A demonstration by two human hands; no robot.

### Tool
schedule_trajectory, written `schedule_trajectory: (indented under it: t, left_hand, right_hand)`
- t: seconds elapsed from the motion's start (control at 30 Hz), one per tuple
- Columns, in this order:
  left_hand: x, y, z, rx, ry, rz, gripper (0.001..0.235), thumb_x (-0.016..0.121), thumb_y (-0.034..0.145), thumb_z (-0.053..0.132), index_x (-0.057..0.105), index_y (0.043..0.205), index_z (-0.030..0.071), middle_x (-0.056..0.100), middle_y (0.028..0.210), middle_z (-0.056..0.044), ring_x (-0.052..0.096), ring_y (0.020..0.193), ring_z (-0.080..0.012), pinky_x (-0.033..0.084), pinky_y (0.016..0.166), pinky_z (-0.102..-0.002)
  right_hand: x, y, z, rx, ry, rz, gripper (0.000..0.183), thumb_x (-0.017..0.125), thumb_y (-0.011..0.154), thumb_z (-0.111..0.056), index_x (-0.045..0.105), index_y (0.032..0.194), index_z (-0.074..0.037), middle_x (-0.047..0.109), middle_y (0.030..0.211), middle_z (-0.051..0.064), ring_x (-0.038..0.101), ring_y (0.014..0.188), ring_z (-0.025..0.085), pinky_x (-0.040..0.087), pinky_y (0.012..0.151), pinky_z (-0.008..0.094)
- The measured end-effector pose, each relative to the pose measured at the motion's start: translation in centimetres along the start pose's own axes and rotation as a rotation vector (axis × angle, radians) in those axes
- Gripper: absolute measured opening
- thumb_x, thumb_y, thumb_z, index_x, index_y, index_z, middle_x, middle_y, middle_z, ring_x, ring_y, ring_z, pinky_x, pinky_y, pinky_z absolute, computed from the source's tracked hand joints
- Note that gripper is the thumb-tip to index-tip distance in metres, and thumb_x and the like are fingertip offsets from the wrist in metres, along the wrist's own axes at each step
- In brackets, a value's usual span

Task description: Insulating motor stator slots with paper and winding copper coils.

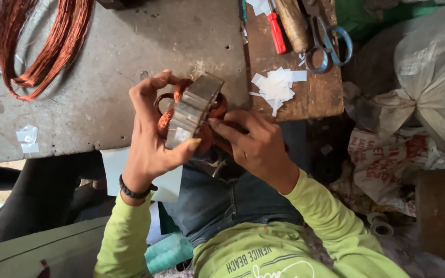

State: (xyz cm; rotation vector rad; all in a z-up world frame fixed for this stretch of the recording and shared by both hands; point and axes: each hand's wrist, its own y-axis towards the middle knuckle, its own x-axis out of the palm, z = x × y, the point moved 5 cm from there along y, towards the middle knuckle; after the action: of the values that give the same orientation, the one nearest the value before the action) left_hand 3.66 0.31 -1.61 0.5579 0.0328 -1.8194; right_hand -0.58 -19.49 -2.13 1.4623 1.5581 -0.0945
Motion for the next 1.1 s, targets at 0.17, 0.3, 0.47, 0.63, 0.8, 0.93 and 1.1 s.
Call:
schedule_trajectory:
  t: [0.17,0.3,0.47,0.63,0.8,0.93,1.1]
  left_hand:
    - [0.0,0.2,0.2,0.029,-0.028,0.05,0.09,0.085,0.096,0.043,0.022,0.145,0.002,0.049,0.138,-0.018,0.056,0.128,-0.0244,0.056,0.109,-0.036]
    - [-0.2,1.5,2.2,-0.024,-0.106,-0.004,0.097,0.085,0.091,0.024,0.017,0.156,0.003,0.066,0.118,-0.012,0.07,0.107,-0.0203,0.057,0.094,-0.031]
    - [0.0,0.7,4.6,-0.159,-0.322,-0.095,0.093,0.079,0.096,0.011,0.018,0.165,0.004,0.072,0.111,-0.015,0.071,0.103,-0.0174,0.057,0.096,-0.027]
    - [0.5,0.0,4.7,-0.03,0.055,0.174,0.068,0.087,0.094,0.022,0.054,0.15,0.002,0.079,0.11,-0.014,0.078,0.104,-0.0131,0.062,0.093,-0.026]
    - [-0.8,2.7,2.5,0.027,0.101,0.368,0.034,0.085,0.099,0.021,0.075,0.124,0.001,0.079,0.111,-0.012,0.074,0.1,-0.0135,0.059,0.09,-0.025]
    - [-0.4,5.1,2.3,-0.026,0.005,0.345,0.033,0.085,0.097,0.019,0.075,0.123,0.001,0.079,0.107,-0.01,0.074,0.096,-0.0126,0.059,0.087,-0.025]
    - [-0.5,5.2,1.5,-0.056,-0.038,0.345,0.031,0.084,0.097,0.016,0.076,0.123,0.0,0.079,0.103,-0.008,0.074,0.091,-0.0096,0.06,0.083,-0.023]
  right_hand:
    - [0.0,0.2,0.3,0.047,0.007,-0.032,0.035,0.075,0.085,-0.01,0.076,0.12,-0.013,0.065,0.099,0.006,0.066,0.087,0.029,0.055,0.077,0.041]
    - [-0.2,-0.1,0.5,0.079,0.071,-0.001,0.043,0.064,0.083,0.002,0.075,0.121,-0.016,0.066,0.099,0.003,0.065,0.087,0.027,0.056,0.079,0.041]
    - [-2.1,-0.1,-0.6,0.134,0.078,-0.059,0.039,0.071,0.091,-0.007,0.072,0.13,-0.016,0.066,0.088,0.005,0.066,0.077,0.026,0.053,0.07,0.041]
    - [-2.5,-4.7,2.4,0.612,0.461,-0.432,0.061,0.074,0.089,-0.014,0.052,0.145,-0.013,0.071,0.086,0.004,0.074,0.073,0.013,0.056,0.065,0.026]
    - [-3.7,-7.2,3.3,0.889,1.362,-0.318,0.073,0.073,0.094,-0.018,0.044,0.158,0.001,0.061,0.084,0.005,0.057,0.086,0.018,0.047,0.089,0.034]
    - [-4.5,-5.3,3.4,0.783,1.531,-0.07,0.086,0.074,0.095,-0.032,0.032,0.157,0.009,0.057,0.086,0.005,0.06,0.11,0.024,0.039,0.115,0.041]
    - [-2.3,-9.7,5.3,0.867,1.916,-0.127,0.067,0.065,0.107,-0.035,0.047,0.151,0.012,0.05,0.077,-0.001,0.053,0.078,0.016,0.042,0.102,0.036]
